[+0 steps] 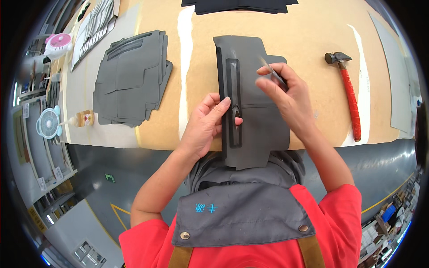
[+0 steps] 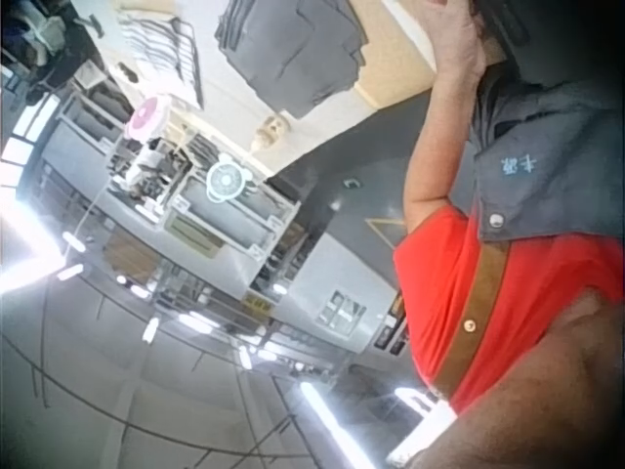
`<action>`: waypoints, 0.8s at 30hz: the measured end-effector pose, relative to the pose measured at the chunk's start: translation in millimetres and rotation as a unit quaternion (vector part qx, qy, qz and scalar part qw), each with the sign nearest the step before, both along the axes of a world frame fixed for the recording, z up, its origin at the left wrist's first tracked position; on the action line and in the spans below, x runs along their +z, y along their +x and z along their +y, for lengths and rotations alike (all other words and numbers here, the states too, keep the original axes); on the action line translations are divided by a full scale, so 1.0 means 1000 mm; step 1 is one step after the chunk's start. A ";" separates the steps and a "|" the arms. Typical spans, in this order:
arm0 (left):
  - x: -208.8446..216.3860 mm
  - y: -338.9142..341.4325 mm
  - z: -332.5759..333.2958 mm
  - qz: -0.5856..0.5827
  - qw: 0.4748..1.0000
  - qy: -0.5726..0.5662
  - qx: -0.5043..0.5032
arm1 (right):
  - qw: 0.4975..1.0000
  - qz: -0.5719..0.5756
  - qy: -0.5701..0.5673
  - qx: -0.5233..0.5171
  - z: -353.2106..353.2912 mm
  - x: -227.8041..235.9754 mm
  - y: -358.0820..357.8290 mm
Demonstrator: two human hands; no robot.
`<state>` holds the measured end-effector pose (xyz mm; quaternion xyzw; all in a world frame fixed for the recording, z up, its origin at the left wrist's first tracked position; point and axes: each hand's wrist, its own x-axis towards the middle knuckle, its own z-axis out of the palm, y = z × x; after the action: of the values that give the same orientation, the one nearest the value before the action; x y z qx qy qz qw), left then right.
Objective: Assembling and hammering a leather pocket component on a workshop table.
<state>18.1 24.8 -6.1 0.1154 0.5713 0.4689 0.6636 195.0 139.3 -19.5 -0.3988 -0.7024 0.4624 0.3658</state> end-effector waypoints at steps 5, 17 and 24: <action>-0.013 0.005 -0.001 -0.102 0.994 0.021 0.035 | 0.985 0.083 -0.154 0.009 0.000 -0.026 -0.021; -0.007 -0.016 0.018 -0.005 1.000 0.012 -0.010 | 0.990 0.033 -0.090 0.102 0.016 -0.026 -0.006; -0.015 -0.027 0.040 0.066 0.996 0.013 -0.056 | 0.983 0.017 -0.082 0.166 0.028 -0.031 0.002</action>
<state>-8.6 64.9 -20.6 0.1869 0.6000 0.4298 0.6483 197.4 167.1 -50.3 -0.2973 -0.7125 0.5792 0.2617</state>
